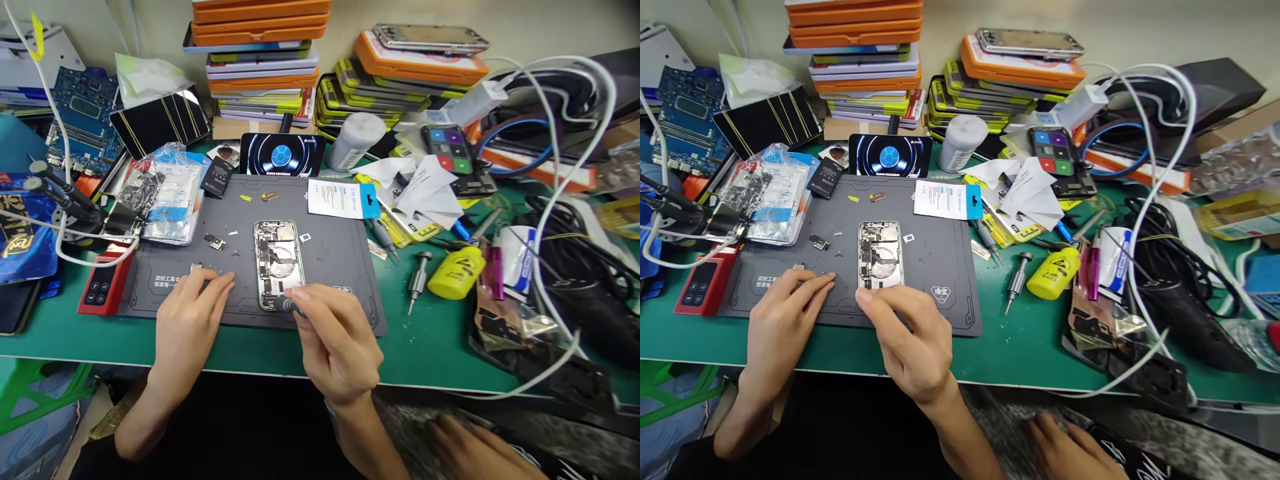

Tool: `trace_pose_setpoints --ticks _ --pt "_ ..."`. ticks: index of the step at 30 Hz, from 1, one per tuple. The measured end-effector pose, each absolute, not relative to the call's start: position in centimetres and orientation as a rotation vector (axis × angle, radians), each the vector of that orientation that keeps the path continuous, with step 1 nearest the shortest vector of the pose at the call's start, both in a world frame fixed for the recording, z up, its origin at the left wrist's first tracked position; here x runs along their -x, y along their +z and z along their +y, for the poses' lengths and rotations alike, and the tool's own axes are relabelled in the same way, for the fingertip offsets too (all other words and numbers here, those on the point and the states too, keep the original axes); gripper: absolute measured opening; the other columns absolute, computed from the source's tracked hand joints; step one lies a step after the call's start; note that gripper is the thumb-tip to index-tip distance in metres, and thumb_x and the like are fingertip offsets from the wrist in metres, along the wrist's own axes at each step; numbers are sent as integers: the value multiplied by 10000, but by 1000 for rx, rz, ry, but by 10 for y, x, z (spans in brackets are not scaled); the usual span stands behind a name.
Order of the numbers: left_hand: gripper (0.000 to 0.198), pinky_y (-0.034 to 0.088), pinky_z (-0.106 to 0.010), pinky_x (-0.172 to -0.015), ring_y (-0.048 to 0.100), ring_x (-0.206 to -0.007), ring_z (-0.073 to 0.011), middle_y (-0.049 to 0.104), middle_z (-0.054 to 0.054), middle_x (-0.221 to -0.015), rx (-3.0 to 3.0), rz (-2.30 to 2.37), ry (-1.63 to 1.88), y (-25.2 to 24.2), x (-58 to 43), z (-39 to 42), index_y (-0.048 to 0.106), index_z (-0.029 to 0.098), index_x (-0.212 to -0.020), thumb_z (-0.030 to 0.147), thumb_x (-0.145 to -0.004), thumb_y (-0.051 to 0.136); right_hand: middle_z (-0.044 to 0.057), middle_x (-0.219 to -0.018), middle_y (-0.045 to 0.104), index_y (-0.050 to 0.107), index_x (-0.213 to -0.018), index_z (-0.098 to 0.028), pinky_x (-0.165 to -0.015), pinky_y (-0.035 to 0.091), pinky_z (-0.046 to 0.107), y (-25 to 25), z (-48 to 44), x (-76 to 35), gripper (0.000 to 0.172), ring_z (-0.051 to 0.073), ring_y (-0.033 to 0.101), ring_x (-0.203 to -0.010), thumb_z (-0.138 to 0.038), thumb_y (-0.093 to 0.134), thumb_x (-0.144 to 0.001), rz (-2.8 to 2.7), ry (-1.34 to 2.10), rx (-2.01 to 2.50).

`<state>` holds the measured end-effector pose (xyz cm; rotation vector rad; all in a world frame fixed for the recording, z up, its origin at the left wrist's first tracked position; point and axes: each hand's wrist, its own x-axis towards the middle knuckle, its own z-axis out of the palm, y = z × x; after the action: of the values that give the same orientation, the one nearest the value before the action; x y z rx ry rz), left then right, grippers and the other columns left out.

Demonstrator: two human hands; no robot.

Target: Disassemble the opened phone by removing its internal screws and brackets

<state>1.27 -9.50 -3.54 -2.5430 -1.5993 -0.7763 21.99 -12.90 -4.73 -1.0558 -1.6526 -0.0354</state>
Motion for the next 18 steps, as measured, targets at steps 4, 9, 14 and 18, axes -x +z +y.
trace_pose_setpoints --ticks 4,9,14,18 --pt "123 505 -348 -762 683 -852 -198 764 -15 -1003 2500 -1497 -776 -37 -15 -93 766 200 -1146 177 -1051 692 83 -1119 764 616 -1540 -240 -857 672 380 -46 -129 -220 663 219 750 -1052 46 638 -942 -1661 -16 1054" --pt "80 519 -334 -795 696 -918 -206 741 -45 -1048 2506 -1482 -758 -36 -19 -91 711 188 -1131 178 -1065 666 62 -1053 773 628 -1521 -244 -859 671 347 -41 -127 -219 643 193 747 -1006 45 632 -948 -1665 -6 1059" --pt "86 530 -315 -981 694 -1054 -184 697 -51 -1108 2656 -1571 -1071 -39 -17 -93 603 206 -1174 171 -1116 551 90 -1151 801 510 -1599 -219 -936 689 379 -44 -123 -216 655 213 770 -1111 -30 624 -982 -1691 16 1062" --pt "106 525 -287 -891 695 -984 -161 690 -23 -1038 2627 -1767 -1229 -42 -10 -96 561 230 -1122 224 -1146 457 99 -1141 790 369 -1673 -230 -887 703 374 -52 -124 -215 712 203 779 -1041 -67 594 -1017 -1514 88 1043"
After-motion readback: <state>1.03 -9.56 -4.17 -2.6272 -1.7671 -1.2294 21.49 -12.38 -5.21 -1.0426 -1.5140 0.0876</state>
